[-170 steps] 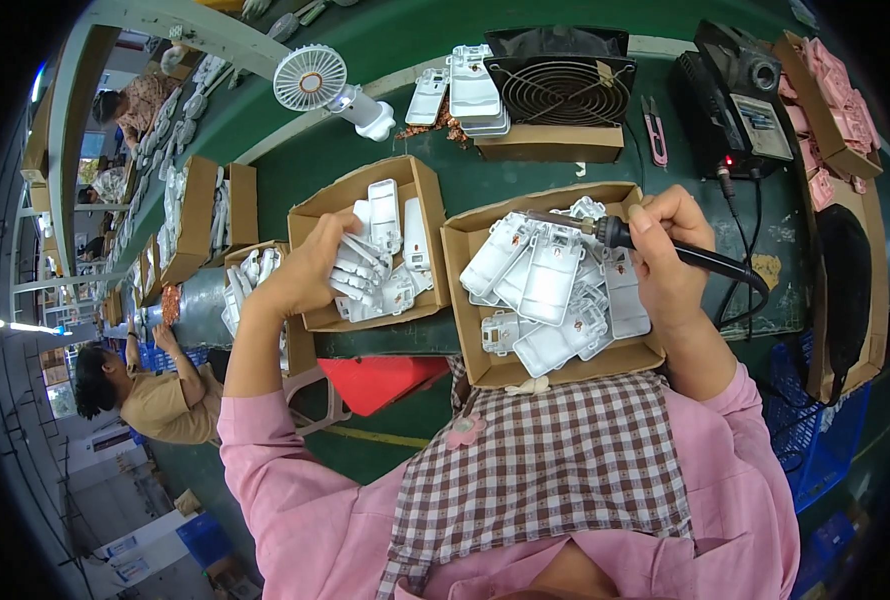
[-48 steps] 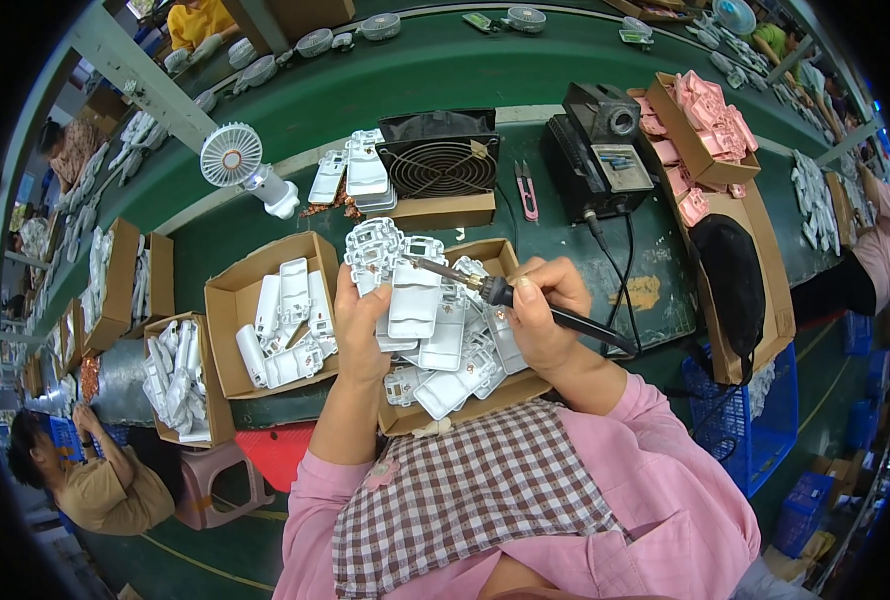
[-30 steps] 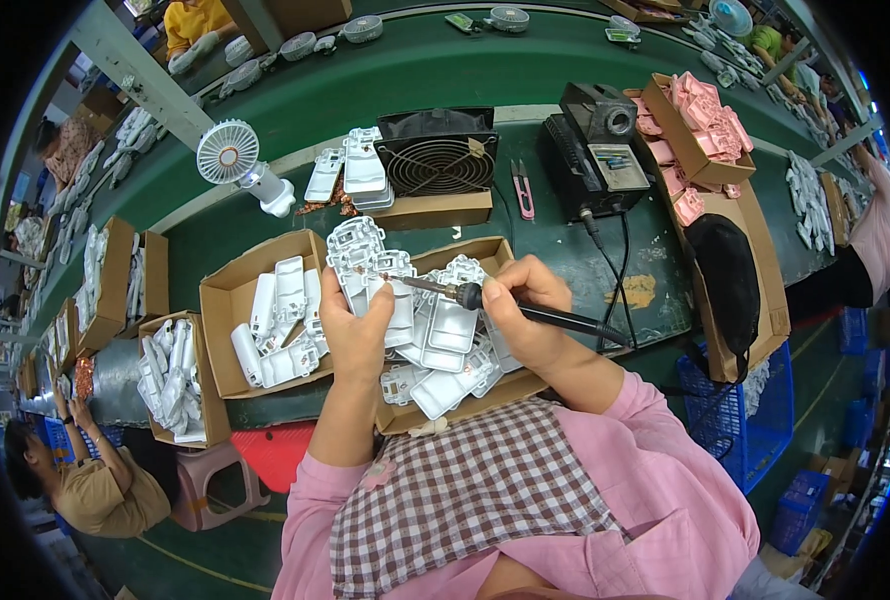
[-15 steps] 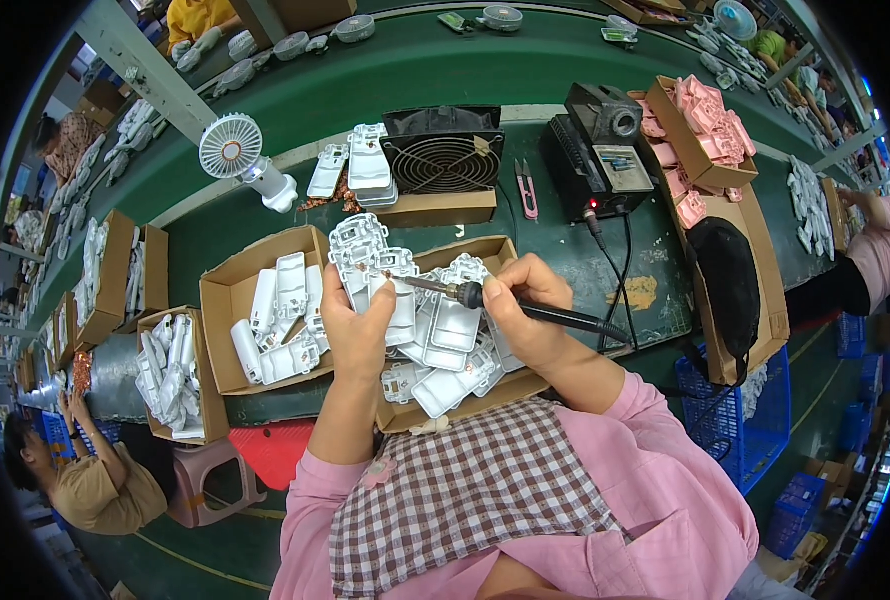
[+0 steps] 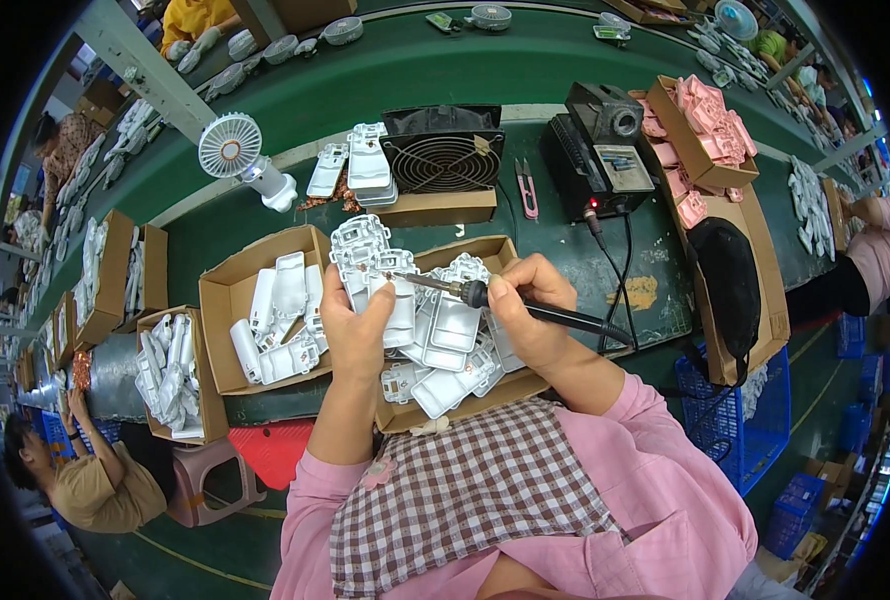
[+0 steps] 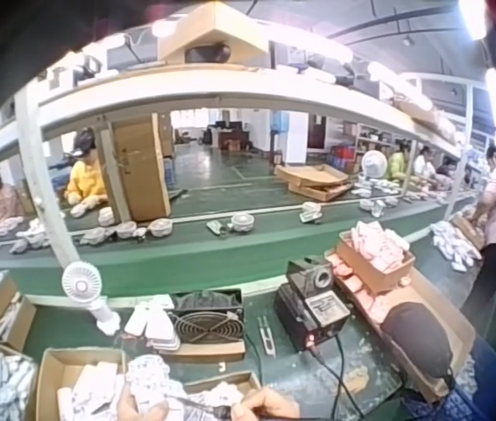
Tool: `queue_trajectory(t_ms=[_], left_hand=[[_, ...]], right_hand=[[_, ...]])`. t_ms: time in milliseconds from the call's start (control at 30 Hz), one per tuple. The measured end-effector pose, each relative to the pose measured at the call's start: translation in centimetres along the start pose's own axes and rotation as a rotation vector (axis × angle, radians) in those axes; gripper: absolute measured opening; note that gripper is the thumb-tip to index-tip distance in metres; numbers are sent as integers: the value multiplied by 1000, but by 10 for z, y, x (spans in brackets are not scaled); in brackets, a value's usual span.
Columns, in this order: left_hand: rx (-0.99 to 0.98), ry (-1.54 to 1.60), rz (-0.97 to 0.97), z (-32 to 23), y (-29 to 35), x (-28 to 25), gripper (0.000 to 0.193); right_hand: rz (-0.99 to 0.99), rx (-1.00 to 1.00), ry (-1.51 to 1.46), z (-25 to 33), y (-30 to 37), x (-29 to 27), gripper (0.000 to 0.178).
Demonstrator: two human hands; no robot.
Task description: The person sorts white plastic components between cardboard boxes and then uses a soldering iron to apply solder to internal metal points on each component.
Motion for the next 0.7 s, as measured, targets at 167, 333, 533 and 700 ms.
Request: queue_trajectory(t_ms=[167,333,533,700], left_hand=[[13,-18,22,0,0,0,33],[19,-48,32,0,0,3,32],[12,-57,33,-1,1,3,32],[35,-78,41,0,1,2,32]], right_hand=[[7,16,34,1,-1,1,14],[5,34,41,2,-1,2,14],[22,7,57,1,-2,3,14],[51,43,48,1,0,4,15]])
Point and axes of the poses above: each hand's wrist, its own y-axis away from the middle knuckle, its own x-axis out of the palm, z = x × y, the point moved 5 cm from there along -y, towards the middle knuckle, and after that the axes turned 3 degrees about -x, right-handed, at the moved point
